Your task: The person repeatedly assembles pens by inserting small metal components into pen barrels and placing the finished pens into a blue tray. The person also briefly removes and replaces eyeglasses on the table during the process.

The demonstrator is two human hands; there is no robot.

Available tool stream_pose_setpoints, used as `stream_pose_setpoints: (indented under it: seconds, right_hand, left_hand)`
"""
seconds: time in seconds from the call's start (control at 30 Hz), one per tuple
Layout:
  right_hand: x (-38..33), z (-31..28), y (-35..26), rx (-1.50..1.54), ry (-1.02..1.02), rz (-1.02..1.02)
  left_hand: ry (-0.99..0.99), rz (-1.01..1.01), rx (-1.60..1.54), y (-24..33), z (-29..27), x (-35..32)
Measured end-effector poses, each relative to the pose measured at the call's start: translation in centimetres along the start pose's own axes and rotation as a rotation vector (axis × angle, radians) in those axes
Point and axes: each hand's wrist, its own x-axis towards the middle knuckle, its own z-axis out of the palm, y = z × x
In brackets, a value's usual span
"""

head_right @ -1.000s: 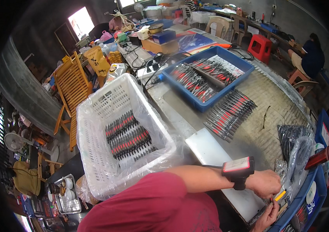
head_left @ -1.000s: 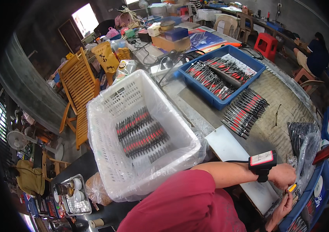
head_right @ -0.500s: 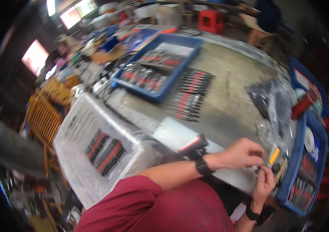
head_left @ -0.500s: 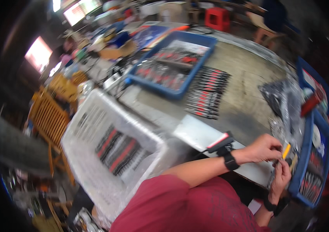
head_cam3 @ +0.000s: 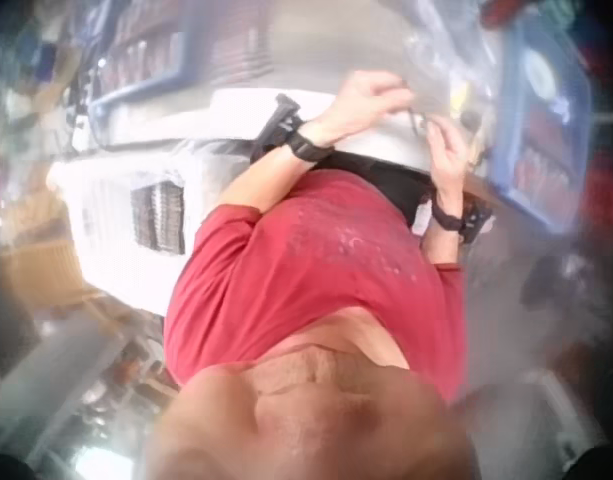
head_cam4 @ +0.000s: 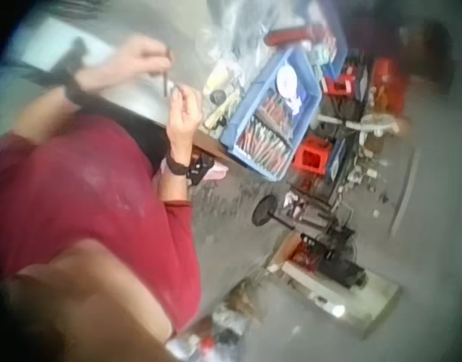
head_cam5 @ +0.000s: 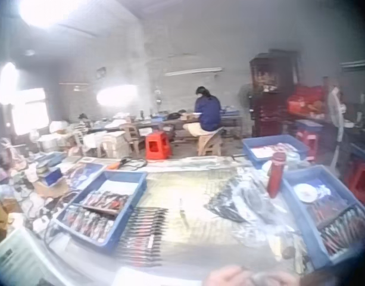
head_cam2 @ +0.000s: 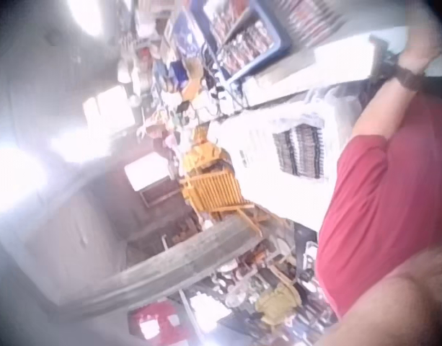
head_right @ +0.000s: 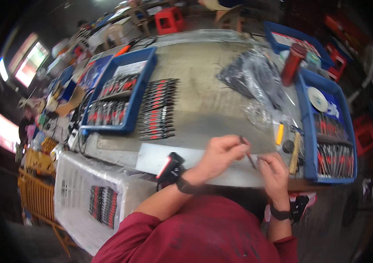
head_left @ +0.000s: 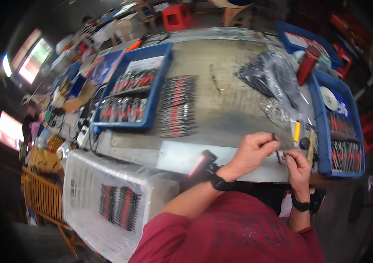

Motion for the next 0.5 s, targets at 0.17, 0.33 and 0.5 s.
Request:
stream_pose_setpoints:
  seconds: [0.17,0.33,0.5]
  right_hand:
    - [0.5,-3.6,0.4,-0.117,0.149,-0.005]
    - [1.2,-9.1,1.2,-0.460,0.518,-0.100]
    - [1.3,-14.7,2.9,-0.522,0.629,0.205]
  left_hand:
    - [0.058,-0.042,-0.062,0.2,-1.3,-0.1]
    - [0.075,-0.062,-0.142,0.2,-1.6,-0.2]
    - [0.077,-0.068,-0.142,-0.2,-1.8,-0.3]
